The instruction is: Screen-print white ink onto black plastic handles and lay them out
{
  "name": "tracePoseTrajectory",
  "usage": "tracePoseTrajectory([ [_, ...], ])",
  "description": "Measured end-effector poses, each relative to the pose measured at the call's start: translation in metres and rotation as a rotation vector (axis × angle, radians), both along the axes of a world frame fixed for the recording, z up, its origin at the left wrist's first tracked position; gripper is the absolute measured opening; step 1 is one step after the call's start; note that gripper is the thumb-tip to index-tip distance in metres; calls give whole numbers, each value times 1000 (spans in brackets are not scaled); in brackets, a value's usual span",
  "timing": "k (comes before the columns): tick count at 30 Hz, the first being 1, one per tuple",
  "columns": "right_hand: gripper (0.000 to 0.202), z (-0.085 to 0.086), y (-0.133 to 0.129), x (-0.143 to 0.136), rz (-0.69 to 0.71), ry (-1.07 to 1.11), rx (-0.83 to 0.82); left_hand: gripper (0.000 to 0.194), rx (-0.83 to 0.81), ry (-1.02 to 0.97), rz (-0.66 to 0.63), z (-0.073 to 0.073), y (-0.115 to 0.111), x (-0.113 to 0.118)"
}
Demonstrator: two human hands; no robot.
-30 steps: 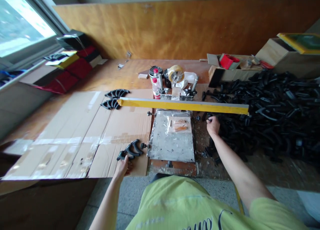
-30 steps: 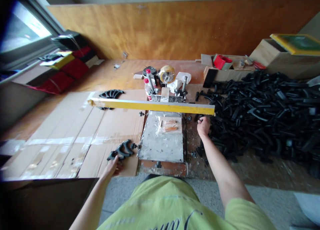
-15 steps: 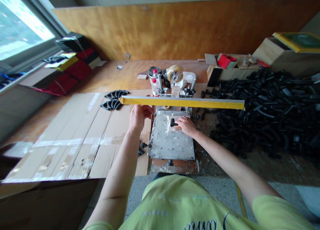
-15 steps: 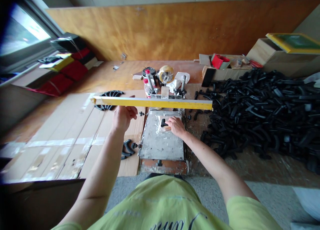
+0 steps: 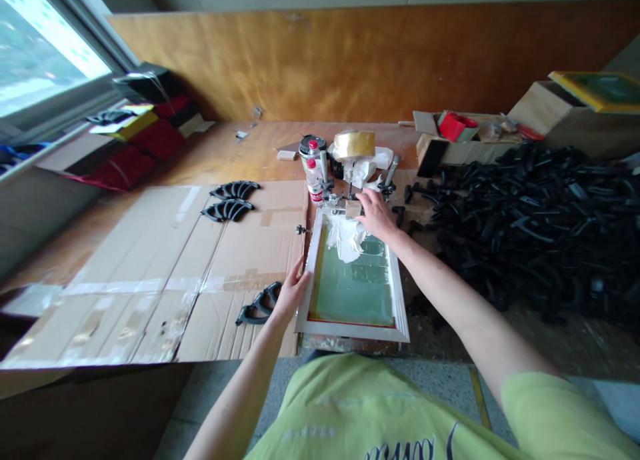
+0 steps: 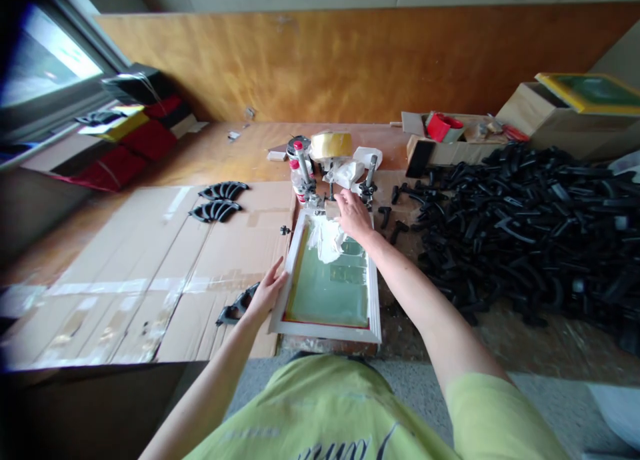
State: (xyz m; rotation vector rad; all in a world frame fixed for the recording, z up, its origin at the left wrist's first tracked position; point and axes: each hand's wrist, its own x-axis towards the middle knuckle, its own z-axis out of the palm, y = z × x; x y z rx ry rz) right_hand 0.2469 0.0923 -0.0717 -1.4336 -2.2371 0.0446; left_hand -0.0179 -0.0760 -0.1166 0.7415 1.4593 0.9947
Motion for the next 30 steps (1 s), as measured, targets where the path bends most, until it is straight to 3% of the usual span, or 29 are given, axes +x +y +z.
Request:
tracePoseTrajectory([
  [4,14,-10,-11,-31,46,-185,-203,69,-1,97,-2,-23,2,0],
  [6,12,-17,-31,-25,122,-229,-212,64,-10,82,13,-27,3,-1],
  [9,14,-17,-55,-7,359,-266,-170,60,26,101,-7,-30,3,-3],
  [12,11,-10,-57,3,520,-259,-205,60,58,147,-44,-34,2,-4],
  [17,15,-16,-59,-4,368,-173,-118,62,66,130,-62,-30,0,-3],
  [22,15,-25,-73,1,473,-127,-123,66,19,21,-10,-18,-1,0],
  [24,16,-17,-60,-2,396,-85,-158,69,5,15,-15,-9,-1,-1],
  [26,31,-4,-37,-9,257,-45,-176,72,3,5,-48,4,-1,-3],
  [28,52,10,-12,-13,118,-21,-160,73,20,-31,-85,22,-1,-6],
  [30,58,23,8,-3,-20,21,-108,68,38,-66,-102,43,2,-8],
])
